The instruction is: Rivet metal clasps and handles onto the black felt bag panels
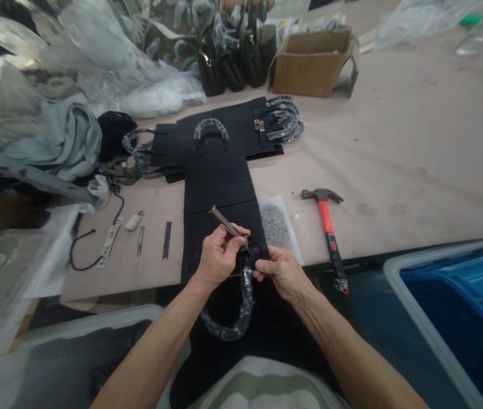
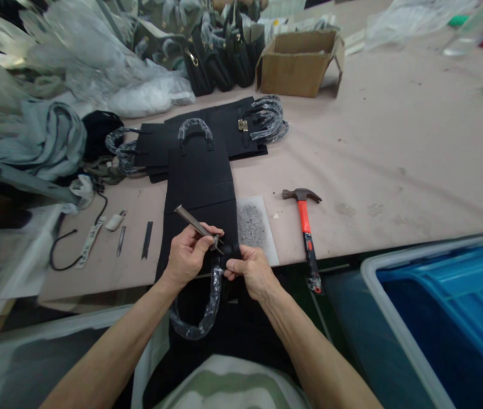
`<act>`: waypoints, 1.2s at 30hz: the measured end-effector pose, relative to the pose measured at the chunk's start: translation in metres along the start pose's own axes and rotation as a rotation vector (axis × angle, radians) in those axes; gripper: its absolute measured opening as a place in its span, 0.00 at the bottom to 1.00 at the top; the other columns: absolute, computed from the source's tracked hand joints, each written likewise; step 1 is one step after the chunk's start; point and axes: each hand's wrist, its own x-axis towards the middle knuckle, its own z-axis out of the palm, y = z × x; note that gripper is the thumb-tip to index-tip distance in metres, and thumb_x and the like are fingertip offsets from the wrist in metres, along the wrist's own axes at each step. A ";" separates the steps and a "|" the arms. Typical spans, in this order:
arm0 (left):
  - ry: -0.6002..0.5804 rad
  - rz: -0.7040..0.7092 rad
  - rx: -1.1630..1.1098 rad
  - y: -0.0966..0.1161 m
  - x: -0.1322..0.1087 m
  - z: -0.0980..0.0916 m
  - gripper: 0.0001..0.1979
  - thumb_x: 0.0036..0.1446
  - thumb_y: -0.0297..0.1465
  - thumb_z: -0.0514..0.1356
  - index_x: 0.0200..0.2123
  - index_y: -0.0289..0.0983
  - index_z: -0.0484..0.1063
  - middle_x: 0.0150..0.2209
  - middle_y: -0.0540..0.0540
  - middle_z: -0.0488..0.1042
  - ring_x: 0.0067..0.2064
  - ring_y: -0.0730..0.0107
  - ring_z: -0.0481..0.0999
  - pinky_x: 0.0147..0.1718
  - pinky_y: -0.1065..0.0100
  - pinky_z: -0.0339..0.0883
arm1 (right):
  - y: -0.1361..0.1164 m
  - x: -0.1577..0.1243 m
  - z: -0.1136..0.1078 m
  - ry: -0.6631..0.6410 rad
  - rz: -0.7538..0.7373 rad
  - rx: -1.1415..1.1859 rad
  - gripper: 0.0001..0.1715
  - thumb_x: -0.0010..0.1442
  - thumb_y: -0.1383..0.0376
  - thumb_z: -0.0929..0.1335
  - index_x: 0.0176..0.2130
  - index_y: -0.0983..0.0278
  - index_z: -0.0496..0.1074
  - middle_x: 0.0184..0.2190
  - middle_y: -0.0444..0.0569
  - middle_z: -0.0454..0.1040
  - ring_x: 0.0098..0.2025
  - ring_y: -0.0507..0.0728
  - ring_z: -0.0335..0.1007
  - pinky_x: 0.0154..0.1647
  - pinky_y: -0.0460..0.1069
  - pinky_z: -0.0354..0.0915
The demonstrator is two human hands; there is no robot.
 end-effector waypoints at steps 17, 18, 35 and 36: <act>-0.010 0.262 0.311 -0.029 -0.007 0.011 0.10 0.60 0.25 0.57 0.44 0.36 0.74 0.43 0.44 0.81 0.43 0.67 0.82 0.44 0.68 0.77 | -0.008 -0.006 0.009 0.125 0.072 -0.369 0.14 0.49 0.70 0.65 0.38 0.67 0.73 0.25 0.46 0.76 0.26 0.53 0.74 0.24 0.43 0.68; -0.015 0.271 0.320 -0.033 -0.008 0.012 0.10 0.60 0.24 0.57 0.44 0.36 0.74 0.43 0.44 0.81 0.43 0.66 0.82 0.45 0.68 0.77 | -0.010 -0.008 0.009 0.127 0.075 -0.435 0.13 0.51 0.71 0.64 0.39 0.67 0.72 0.26 0.47 0.77 0.28 0.54 0.75 0.24 0.44 0.68; -0.093 0.238 0.341 -0.041 -0.017 0.018 0.14 0.61 0.27 0.58 0.50 0.36 0.74 0.44 0.42 0.81 0.44 0.63 0.82 0.46 0.64 0.77 | -0.060 -0.016 -0.121 0.769 -0.133 -1.375 0.14 0.57 0.62 0.69 0.43 0.68 0.70 0.44 0.63 0.70 0.46 0.68 0.68 0.41 0.55 0.62; -0.096 0.227 0.334 -0.041 -0.017 0.019 0.14 0.61 0.27 0.58 0.50 0.36 0.75 0.45 0.42 0.81 0.44 0.63 0.82 0.46 0.64 0.77 | -0.063 -0.014 -0.126 0.738 -0.097 -1.254 0.11 0.55 0.64 0.69 0.39 0.66 0.69 0.41 0.60 0.70 0.44 0.66 0.68 0.39 0.54 0.62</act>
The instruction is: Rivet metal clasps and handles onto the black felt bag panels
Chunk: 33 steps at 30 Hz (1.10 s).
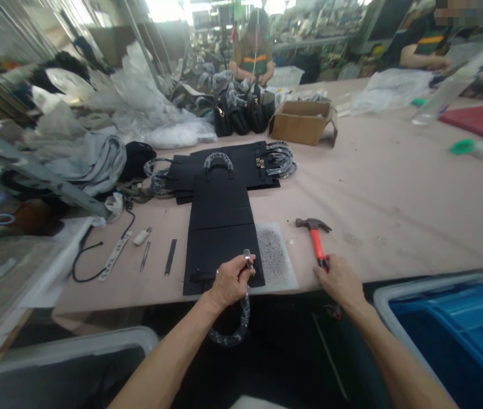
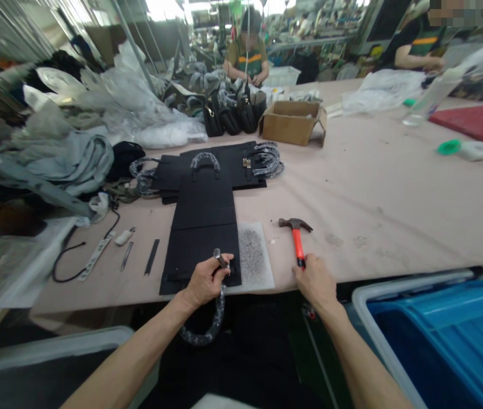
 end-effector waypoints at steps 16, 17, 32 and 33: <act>-0.012 0.032 0.018 -0.002 0.003 0.003 0.09 0.59 0.25 0.59 0.42 0.39 0.76 0.42 0.43 0.80 0.44 0.62 0.81 0.49 0.63 0.75 | -0.083 -0.080 -0.095 0.054 -0.534 0.317 0.22 0.69 0.47 0.59 0.31 0.59 0.61 0.19 0.41 0.60 0.18 0.52 0.56 0.19 0.48 0.52; -0.015 0.036 0.020 -0.002 0.003 0.003 0.09 0.60 0.25 0.59 0.43 0.39 0.75 0.42 0.43 0.80 0.44 0.62 0.81 0.48 0.63 0.75 | -0.084 -0.086 -0.097 0.079 -0.632 0.197 0.21 0.69 0.49 0.59 0.30 0.58 0.61 0.18 0.42 0.61 0.18 0.53 0.57 0.20 0.48 0.51; -0.012 0.066 0.013 -0.003 0.001 0.003 0.10 0.59 0.24 0.59 0.43 0.39 0.75 0.42 0.44 0.80 0.42 0.62 0.81 0.44 0.65 0.76 | -0.089 -0.105 -0.103 0.000 -0.808 -0.088 0.22 0.69 0.51 0.60 0.26 0.57 0.61 0.15 0.43 0.61 0.14 0.53 0.49 0.18 0.51 0.41; -0.010 0.069 0.013 -0.003 0.001 0.003 0.10 0.59 0.25 0.59 0.43 0.39 0.75 0.41 0.44 0.80 0.42 0.62 0.81 0.44 0.64 0.77 | -0.089 -0.105 -0.106 -0.003 -0.787 -0.082 0.22 0.68 0.50 0.61 0.26 0.57 0.61 0.15 0.42 0.61 0.14 0.53 0.50 0.18 0.51 0.42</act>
